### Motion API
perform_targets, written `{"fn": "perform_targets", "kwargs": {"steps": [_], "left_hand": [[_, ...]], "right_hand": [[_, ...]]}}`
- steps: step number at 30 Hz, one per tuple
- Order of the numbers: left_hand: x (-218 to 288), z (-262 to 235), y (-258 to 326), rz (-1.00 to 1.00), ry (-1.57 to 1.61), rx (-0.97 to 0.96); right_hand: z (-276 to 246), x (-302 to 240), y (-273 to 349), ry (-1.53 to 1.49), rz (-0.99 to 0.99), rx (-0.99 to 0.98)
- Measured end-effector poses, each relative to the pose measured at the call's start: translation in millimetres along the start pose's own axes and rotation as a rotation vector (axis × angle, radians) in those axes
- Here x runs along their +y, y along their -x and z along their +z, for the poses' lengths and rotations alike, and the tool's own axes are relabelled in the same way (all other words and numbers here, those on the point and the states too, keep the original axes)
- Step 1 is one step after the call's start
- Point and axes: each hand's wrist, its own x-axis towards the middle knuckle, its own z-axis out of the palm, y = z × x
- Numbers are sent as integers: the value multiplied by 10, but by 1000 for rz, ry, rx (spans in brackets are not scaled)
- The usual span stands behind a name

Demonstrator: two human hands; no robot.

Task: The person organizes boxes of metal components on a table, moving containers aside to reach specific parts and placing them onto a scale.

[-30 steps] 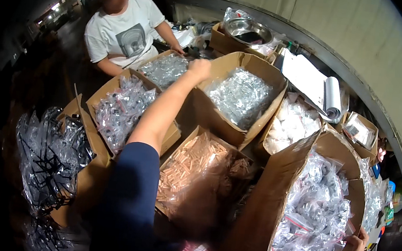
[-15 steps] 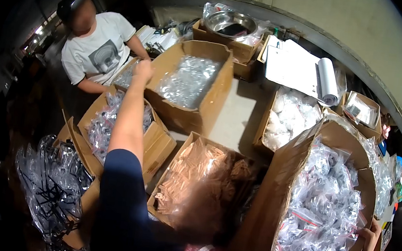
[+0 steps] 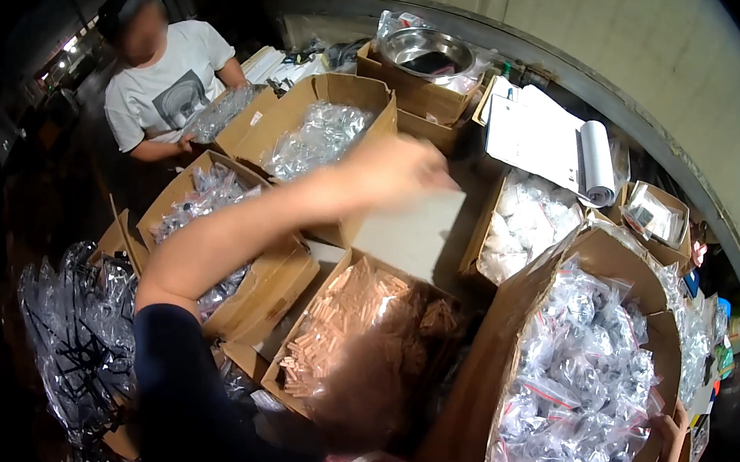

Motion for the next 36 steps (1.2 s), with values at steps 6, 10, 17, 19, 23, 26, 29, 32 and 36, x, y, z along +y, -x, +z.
{"fn": "perform_targets", "kwargs": {"steps": [6, 10, 17, 19, 23, 26, 29, 32, 36], "left_hand": [[1316, 334, 481, 126, 186, -642], [1587, 266, 321, -62, 136, -687], [1526, -21, 453, 82, -159, -373], [1385, -249, 609, -37, -113, -330], [1243, -852, 332, 18, -19, -288], [1021, -1400, 170, -198, -221, -69], [859, -1762, 82, -356, -151, 92], [527, -1800, -242, -127, -383, 169], [-174, -1421, -510, -86, -544, 223]], "right_hand": [[-13, -96, -107, 41, 123, -128], [-134, -197, -337, 150, 232, -378], [465, -1144, -376, 323, -5, -607], [614, -1460, -498, 368, -128, -637], [615, -2138, -892, 537, -372, -556], [1307, -2432, -1331, 301, -441, -678], [1851, -2532, -1491, 223, -457, -643], [2291, -2293, -1788, 156, -534, -603], [3020, -1612, -2328, 50, -558, -679]]}}
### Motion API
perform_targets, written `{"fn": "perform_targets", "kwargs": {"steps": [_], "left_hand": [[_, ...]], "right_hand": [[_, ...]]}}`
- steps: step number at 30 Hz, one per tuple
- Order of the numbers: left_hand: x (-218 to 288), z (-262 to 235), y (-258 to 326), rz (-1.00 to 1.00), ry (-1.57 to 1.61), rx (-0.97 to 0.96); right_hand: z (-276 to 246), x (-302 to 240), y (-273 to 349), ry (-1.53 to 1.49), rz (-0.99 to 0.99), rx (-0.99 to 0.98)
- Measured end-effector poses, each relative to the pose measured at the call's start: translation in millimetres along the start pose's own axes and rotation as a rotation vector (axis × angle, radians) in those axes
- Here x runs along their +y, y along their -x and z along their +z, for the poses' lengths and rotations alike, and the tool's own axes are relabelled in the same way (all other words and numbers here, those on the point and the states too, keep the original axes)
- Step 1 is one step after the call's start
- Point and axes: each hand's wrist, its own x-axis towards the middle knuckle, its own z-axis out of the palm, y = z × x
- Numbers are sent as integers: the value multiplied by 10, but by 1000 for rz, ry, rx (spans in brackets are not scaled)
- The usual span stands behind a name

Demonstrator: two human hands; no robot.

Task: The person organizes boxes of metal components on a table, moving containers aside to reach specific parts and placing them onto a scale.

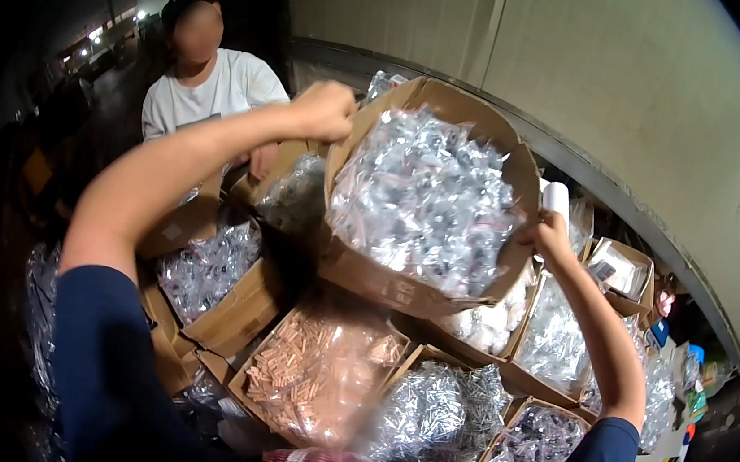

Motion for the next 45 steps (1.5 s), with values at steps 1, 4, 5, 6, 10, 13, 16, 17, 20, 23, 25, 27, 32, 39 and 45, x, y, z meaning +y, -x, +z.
{"fn": "perform_targets", "kwargs": {"steps": [1, 4, 5, 6, 10, 13, 16, 17, 20, 23, 25, 27, 32, 39, 45], "left_hand": [[-139, 178, 1, 41, -89, -5], [-444, 665, 60, 3, 89, -36], [-495, 779, 39, 13, 99, -53], [-551, 885, 16, -38, 132, -70], [-812, 1284, 97, -101, 158, -94], [-899, 1600, 401, -137, 93, -18], [-901, 1645, 906, -212, 139, 73], [-821, 1539, 1000, -288, 193, 100], [-469, 1342, 974, -347, 327, 66], [-615, 1560, 728, -225, 310, 36], [-699, 1937, 493, -131, 9, -56], [-723, 2326, 201, -175, -37, -53], [-408, 2489, 35, -190, 93, 180], [-620, 2611, -254, -209, 89, 172], [-835, 2254, 238, -52, 178, 687]], "right_hand": [[146, 95, -43, -33, -6, 17], [353, 5, -119, -69, -8, 35], [389, -16, -120, 11, -51, 41], [391, -32, -208, 98, -96, 8], [753, -425, -213, 233, -102, -21], [983, -499, -182, 323, -123, -104], [1223, -484, 96, 461, -365, -111], [1287, -433, 209, 576, -463, -128], [1326, -55, 403, 531, -389, -173], [1368, 396, 242, 455, -331, -120], [1487, 624, 147, 484, -180, -56], [1439, 875, -7, 296, -111, 33], [1520, 877, 410, 184, -33, 118], [1457, 800, -256, 267, -9, 281], [1284, 504, 37, 668, -54, 282]]}}
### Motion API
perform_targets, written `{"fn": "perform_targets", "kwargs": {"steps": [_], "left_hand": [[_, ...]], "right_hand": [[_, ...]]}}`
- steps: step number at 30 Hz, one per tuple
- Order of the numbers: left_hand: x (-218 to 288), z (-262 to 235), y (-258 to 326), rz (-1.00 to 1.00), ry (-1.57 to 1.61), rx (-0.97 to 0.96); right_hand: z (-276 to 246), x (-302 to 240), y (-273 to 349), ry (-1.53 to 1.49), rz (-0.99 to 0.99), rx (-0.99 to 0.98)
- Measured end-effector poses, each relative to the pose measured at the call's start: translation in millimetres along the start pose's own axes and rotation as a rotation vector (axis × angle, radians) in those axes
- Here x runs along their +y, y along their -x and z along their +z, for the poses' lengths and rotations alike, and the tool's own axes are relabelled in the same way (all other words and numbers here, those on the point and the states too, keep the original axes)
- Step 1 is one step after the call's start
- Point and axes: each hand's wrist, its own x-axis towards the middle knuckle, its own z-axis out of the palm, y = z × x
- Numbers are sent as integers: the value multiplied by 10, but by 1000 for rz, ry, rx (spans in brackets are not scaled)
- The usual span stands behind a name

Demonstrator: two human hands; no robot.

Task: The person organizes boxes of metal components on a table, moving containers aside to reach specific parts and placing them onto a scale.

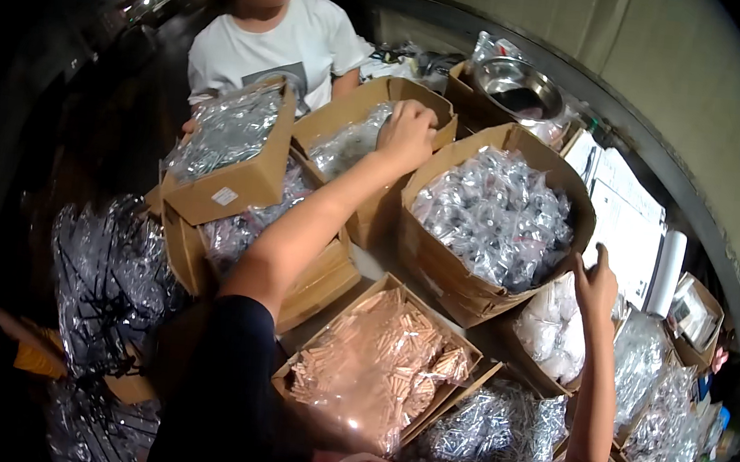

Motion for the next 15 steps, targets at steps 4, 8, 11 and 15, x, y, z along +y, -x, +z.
{"fn": "perform_targets", "kwargs": {"steps": [4, 8, 11, 15], "left_hand": [[-22, 56, 66, -655, 14, -742], [456, 307, 152, -806, -14, -550], [427, 202, 356, -732, 1, -435], [890, -576, 274, -491, 94, -624]], "right_hand": [[-232, 30, 287, -74, -242, 16], [-197, -519, 174, -236, -435, -47], [178, -1370, -173, -157, -676, -135], [836, -1903, -744, -123, -897, -80]]}}
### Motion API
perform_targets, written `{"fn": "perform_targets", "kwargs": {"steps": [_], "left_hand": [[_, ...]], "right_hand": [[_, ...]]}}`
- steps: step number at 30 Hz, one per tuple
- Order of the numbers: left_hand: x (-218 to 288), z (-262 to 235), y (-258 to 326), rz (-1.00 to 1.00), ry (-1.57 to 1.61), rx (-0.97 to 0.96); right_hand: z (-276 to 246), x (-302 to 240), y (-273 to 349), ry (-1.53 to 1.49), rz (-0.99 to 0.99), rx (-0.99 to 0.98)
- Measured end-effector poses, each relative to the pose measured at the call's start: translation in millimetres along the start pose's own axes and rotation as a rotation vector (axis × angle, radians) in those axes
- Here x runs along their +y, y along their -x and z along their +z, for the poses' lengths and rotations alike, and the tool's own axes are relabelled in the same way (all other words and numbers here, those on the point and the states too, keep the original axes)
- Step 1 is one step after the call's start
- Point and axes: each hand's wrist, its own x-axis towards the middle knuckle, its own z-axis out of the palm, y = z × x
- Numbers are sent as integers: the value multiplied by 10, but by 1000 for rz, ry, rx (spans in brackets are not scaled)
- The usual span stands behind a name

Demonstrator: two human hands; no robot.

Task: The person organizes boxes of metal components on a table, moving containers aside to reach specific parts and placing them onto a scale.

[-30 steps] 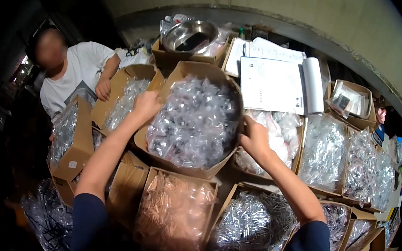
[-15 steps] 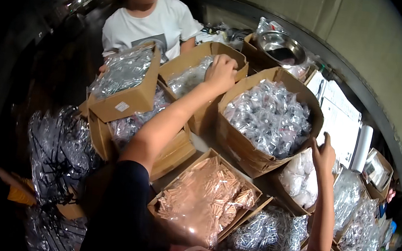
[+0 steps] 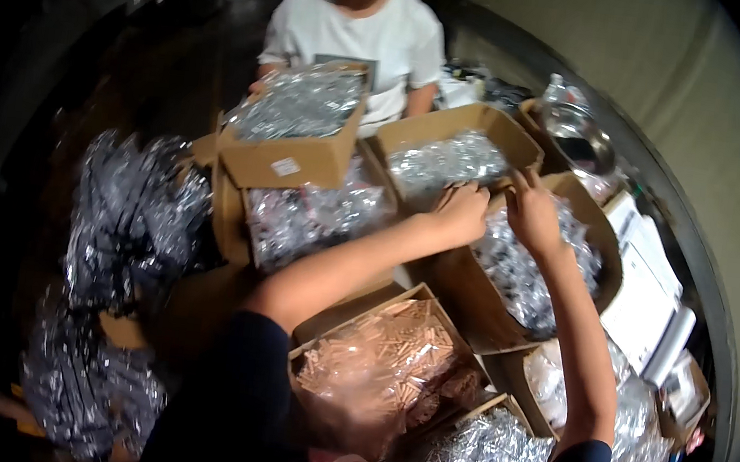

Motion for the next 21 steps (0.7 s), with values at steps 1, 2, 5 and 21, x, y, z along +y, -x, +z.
{"fn": "perform_targets", "kwargs": {"steps": [1, 2, 5, 21], "left_hand": [[-91, -46, 286, 94, -246, 292], [-39, -405, 637, 35, -363, 354], [-534, -744, 1620, -291, -509, 250], [-767, -1, 326, 115, -662, 53]], "right_hand": [[186, 88, -107, 2, -139, 91], [226, -112, -139, -16, -130, 89], [322, -683, -44, -191, -219, -128], [399, 424, -379, 287, -314, -287]]}}
